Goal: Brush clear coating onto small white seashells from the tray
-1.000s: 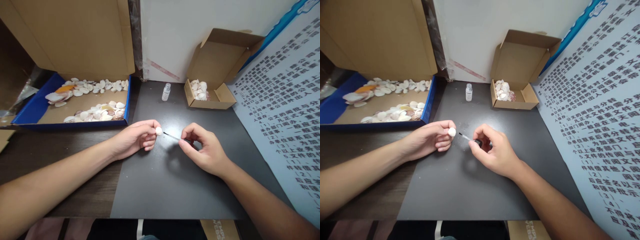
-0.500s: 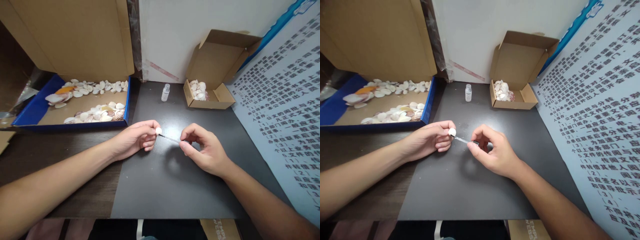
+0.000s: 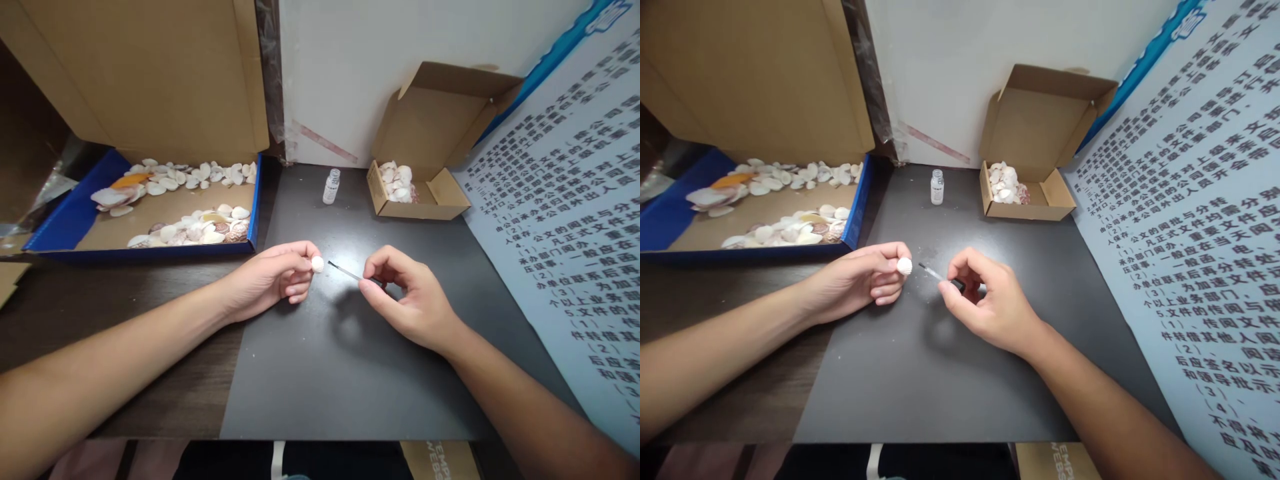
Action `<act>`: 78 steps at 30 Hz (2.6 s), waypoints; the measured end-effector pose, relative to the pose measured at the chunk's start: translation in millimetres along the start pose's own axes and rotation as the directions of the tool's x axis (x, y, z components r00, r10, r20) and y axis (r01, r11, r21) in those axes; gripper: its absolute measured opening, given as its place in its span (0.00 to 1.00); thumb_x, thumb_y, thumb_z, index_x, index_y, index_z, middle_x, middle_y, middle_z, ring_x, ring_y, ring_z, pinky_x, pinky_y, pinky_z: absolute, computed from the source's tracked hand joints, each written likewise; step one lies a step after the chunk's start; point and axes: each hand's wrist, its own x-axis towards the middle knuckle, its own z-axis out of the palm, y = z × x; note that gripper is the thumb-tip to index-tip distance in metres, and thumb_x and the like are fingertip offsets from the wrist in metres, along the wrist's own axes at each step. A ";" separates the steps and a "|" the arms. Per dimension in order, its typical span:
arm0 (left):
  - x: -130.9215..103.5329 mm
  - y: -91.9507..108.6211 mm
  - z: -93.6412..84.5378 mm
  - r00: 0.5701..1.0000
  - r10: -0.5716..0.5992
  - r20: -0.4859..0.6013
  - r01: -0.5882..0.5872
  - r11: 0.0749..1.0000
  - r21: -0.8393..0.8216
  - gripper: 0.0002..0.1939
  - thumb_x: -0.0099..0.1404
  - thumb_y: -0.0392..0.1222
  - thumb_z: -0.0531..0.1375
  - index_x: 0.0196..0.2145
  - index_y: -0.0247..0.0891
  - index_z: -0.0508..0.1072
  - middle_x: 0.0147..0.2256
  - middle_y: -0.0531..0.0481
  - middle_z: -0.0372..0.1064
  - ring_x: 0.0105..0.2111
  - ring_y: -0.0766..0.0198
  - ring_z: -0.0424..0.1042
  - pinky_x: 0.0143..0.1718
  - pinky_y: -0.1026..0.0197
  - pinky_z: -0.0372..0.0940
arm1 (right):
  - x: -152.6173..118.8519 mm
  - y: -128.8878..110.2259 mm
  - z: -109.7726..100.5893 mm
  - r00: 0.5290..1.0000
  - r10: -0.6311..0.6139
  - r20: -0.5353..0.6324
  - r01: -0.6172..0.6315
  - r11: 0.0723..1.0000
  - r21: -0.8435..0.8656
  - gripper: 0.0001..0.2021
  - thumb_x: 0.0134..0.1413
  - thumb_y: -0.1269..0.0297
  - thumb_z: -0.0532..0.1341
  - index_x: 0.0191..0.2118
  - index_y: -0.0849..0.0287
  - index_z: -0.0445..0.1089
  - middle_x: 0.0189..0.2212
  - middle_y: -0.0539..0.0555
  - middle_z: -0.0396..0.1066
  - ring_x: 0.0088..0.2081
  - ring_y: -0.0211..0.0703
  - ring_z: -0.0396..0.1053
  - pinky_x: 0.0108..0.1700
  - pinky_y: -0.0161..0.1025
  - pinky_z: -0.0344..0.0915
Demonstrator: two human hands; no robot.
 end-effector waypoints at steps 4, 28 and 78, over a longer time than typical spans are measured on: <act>0.1 -0.1 0.4 1.000 -0.006 -0.003 0.006 1.000 -0.003 0.02 0.63 0.34 0.59 0.31 0.37 0.68 0.20 0.60 0.47 0.20 0.72 0.50 0.22 0.69 0.55 | -0.4 0.5 -0.6 0.999 -0.016 0.043 0.015 0.999 0.039 0.05 0.58 0.67 0.63 0.36 0.55 0.66 0.27 0.47 0.66 0.26 0.35 0.64 0.29 0.34 0.63; 0.1 -0.5 1.3 1.000 0.003 0.013 -0.003 1.000 0.003 0.04 0.63 0.36 0.61 0.32 0.36 0.68 0.20 0.59 0.54 0.19 0.73 0.51 0.22 0.69 0.55 | 0.3 -0.5 -0.7 1.000 -0.003 0.005 0.003 0.999 0.037 0.06 0.58 0.68 0.62 0.33 0.55 0.63 0.25 0.45 0.63 0.23 0.33 0.62 0.27 0.33 0.62; 0.3 -2.8 -0.2 0.999 0.024 0.049 -0.024 1.000 0.019 0.04 0.65 0.36 0.61 0.33 0.36 0.68 0.20 0.60 0.53 0.19 0.74 0.52 0.23 0.70 0.56 | 0.4 -3.0 -1.3 0.999 -0.028 0.023 0.027 0.998 0.052 0.04 0.59 0.68 0.62 0.33 0.56 0.65 0.26 0.46 0.65 0.25 0.34 0.62 0.28 0.32 0.63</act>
